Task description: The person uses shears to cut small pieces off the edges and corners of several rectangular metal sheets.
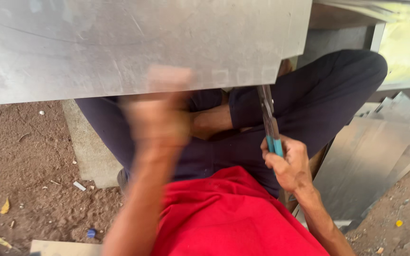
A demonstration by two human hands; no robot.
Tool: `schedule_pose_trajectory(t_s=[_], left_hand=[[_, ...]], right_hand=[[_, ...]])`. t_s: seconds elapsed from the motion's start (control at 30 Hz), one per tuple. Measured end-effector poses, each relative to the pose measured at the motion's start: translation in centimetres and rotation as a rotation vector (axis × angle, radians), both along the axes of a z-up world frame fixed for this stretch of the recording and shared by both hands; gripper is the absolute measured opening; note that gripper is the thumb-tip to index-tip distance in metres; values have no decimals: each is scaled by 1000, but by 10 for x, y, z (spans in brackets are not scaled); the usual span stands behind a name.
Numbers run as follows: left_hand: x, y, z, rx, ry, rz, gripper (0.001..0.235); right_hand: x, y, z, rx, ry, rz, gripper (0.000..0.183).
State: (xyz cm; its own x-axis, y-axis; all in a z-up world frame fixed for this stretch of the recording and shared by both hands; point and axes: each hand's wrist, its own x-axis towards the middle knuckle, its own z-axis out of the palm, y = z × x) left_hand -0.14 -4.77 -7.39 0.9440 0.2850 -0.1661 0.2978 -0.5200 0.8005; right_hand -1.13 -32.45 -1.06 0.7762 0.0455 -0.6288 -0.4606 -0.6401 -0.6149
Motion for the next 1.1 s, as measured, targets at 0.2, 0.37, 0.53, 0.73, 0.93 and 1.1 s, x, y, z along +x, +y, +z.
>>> schedule_pose_trajectory(t_s=[0.2,0.37,0.53,0.73,0.93,1.1], left_hand=[[-47,170,8,-845,-534,863,16],[-36,68,-10,-844,-422,755,16],[-19,22,17,-1155,-393,730,21],[-33,46,21,-1129,-383,699,21],[-33,49,21,-1113,-338,687,18],[-32,50,23,-1122,-338,690,18]], right_hand=[[-11,5,-12,88,72,44,18],[1,49,-2,54,145,259,30],[14,89,20,181,363,408,64],[18,141,20,260,397,462,69],[16,162,22,144,289,517,64],[21,164,22,54,206,563,48]])
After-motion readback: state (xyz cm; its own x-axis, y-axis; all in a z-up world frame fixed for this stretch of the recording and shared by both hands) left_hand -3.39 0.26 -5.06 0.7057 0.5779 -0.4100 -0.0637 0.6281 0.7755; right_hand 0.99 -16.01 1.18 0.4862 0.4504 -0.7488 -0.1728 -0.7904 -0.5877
